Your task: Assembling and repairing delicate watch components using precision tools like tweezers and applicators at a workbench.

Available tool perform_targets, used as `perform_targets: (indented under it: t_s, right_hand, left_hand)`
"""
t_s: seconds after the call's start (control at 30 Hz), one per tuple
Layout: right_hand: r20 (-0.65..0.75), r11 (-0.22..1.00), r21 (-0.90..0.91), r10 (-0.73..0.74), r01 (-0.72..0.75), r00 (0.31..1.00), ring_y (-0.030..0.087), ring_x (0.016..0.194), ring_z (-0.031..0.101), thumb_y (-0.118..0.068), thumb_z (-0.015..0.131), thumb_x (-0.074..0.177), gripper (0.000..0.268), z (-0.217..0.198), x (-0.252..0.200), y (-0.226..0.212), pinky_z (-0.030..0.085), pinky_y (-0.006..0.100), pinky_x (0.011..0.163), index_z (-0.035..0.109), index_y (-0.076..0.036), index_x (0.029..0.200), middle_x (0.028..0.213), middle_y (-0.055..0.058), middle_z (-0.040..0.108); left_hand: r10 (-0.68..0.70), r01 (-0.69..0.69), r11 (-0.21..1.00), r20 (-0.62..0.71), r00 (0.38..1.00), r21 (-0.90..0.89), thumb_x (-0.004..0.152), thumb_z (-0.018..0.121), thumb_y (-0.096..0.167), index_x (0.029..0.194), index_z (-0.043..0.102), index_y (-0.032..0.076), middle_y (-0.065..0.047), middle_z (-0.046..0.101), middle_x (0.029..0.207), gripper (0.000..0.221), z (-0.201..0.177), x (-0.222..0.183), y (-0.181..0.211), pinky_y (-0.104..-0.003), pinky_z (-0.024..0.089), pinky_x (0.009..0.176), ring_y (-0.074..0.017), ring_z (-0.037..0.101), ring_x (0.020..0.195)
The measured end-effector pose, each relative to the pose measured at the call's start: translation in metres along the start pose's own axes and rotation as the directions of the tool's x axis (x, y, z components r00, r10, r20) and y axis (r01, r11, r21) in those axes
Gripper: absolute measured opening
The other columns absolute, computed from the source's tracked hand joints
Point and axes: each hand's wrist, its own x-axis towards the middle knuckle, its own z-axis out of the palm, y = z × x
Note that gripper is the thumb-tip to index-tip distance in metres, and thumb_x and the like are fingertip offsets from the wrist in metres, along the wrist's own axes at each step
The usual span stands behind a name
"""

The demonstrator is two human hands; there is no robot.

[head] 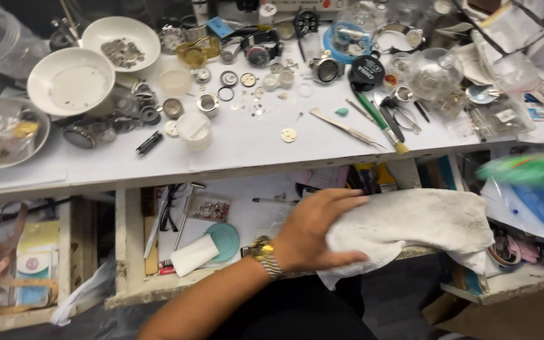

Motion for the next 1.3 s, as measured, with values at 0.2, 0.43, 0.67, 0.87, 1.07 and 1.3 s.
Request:
perform_targets:
  t_s: [0.2, 0.43, 0.67, 0.87, 1.07, 1.3]
  right_hand:
    - [-0.09, 0.952, 0.251, 0.202, -0.174, 0.975, 0.032, 0.066, 0.056, -0.019, 0.092, 0.078, 0.034, 0.08, -0.044, -0.054, 0.051, 0.041, 0.071, 0.077, 0.008, 0.094, 0.077, 0.017, 0.063]
    - [-0.011, 0.527, 0.598, 0.758, -0.603, 0.652, 0.007, 0.054, 0.051, -0.018, 0.057, 0.113, 0.029, 0.158, -0.056, -0.095, 0.042, 0.016, 0.049, 0.07, -0.003, 0.092, 0.062, 0.005, 0.056]
    - [0.671, -0.461, 0.664, 0.715, -0.589, 0.198, 0.018, 0.104, 0.069, -0.037, 0.04, 0.114, 0.041, 0.189, -0.063, -0.093, 0.051, 0.028, 0.09, 0.067, -0.007, 0.12, 0.117, 0.009, 0.074]
    - [0.728, -0.598, 0.664, 0.654, -0.449, 0.205, 0.021, 0.102, 0.069, -0.034, 0.04, 0.114, 0.042, 0.203, -0.087, -0.064, 0.055, 0.035, 0.093, 0.063, -0.002, 0.128, 0.115, 0.012, 0.072]
    - [0.776, -0.692, 0.623, 0.605, -0.364, 0.178, 0.025, 0.1, 0.072, -0.034, 0.043, 0.112, 0.04, 0.217, -0.101, -0.046, 0.058, 0.043, 0.095, 0.066, -0.004, 0.126, 0.11, 0.013, 0.074]
    - [0.768, -0.703, 0.631, 0.628, -0.33, 0.13, 0.024, 0.09, 0.075, -0.032, 0.05, 0.109, 0.036, 0.234, -0.139, -0.018, 0.061, 0.04, 0.088, 0.069, -0.003, 0.119, 0.102, 0.013, 0.076]
  left_hand:
    - [0.005, 0.002, 0.989, 0.045, 0.999, -0.147, 0.083, 0.074, 0.034, 0.146, 0.051, 0.013, -0.018, 0.065, 0.119, 0.07, 0.03, -0.001, 0.018, -0.053, 0.057, 0.09, -0.0427, 0.068, 0.106]
    - [-0.047, -0.017, 0.969, 0.251, 0.967, 0.245, 0.067, 0.078, 0.014, 0.138, 0.057, 0.013, -0.014, 0.062, 0.101, 0.074, -0.005, -0.028, -0.013, -0.048, 0.057, 0.078, -0.0386, 0.067, 0.091]
    - [-0.1, -0.335, 0.562, 0.464, 0.88, 0.756, 0.069, 0.074, 0.021, 0.128, 0.057, 0.006, -0.014, 0.051, 0.087, 0.063, -0.02, -0.007, -0.005, -0.045, 0.039, 0.067, -0.0331, 0.051, 0.075]
    - [-0.111, -0.509, 0.319, 0.565, 0.817, 0.799, 0.079, 0.065, 0.018, 0.112, 0.06, 0.003, -0.015, 0.054, 0.077, 0.036, -0.001, 0.009, -0.022, -0.048, 0.042, 0.071, -0.0314, 0.051, 0.068]
    - [-0.1, -0.595, 0.292, 0.643, 0.759, 0.748, 0.08, 0.064, 0.021, 0.104, 0.061, 0.005, -0.013, 0.051, 0.072, 0.029, 0.013, 0.019, -0.037, -0.05, 0.041, 0.07, -0.0295, 0.048, 0.063]
    - [0.029, -0.648, 0.327, 0.679, 0.734, 0.688, 0.078, 0.06, 0.012, 0.1, 0.059, 0.004, -0.012, 0.047, 0.069, 0.024, 0.01, 0.035, -0.028, -0.048, 0.038, 0.065, -0.0298, 0.046, 0.06]
